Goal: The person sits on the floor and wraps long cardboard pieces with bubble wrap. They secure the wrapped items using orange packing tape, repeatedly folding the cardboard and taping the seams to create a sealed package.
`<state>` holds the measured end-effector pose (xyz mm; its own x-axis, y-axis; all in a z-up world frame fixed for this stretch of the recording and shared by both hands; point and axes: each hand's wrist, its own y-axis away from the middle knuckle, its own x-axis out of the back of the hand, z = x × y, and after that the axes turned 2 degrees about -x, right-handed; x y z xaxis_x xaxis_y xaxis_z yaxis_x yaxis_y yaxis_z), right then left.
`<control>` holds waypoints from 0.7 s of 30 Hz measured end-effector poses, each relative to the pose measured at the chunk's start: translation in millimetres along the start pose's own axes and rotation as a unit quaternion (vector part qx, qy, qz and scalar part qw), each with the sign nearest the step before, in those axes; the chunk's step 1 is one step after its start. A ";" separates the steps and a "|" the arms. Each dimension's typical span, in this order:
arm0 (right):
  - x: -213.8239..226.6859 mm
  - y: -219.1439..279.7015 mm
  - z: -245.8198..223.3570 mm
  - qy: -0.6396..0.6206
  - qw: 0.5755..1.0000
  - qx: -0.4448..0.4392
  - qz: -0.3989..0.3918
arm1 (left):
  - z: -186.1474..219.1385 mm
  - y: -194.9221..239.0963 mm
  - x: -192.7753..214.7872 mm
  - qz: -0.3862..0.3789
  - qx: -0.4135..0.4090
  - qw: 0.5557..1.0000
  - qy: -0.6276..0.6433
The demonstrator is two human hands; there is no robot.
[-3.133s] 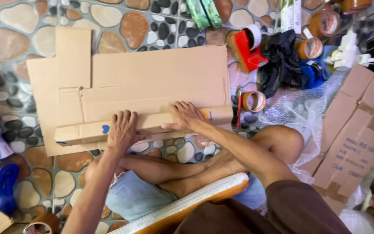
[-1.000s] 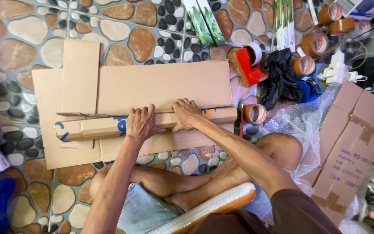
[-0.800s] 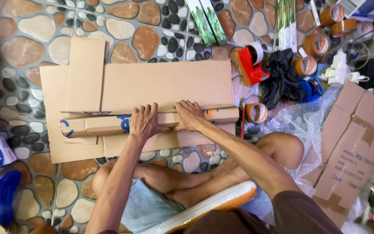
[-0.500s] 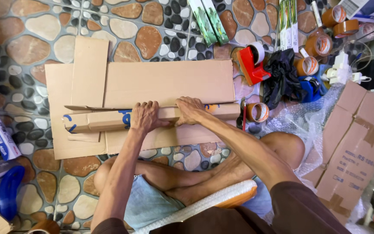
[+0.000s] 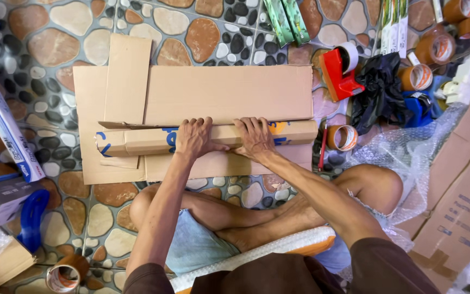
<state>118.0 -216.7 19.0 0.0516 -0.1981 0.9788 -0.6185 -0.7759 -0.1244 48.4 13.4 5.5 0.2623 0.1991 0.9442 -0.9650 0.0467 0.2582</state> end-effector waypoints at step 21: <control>44.0 -59.0 37.9 -0.112 0.901 -0.106 -0.405 | 65.2 103.6 -25.7 0.232 -0.018 0.970 -0.071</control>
<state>186.5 -202.4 63.2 0.6959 0.2475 0.6742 -0.4414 -0.5930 0.6734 -57.8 -50.6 21.2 -0.2054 0.0699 0.9762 -0.9781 0.0186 -0.2071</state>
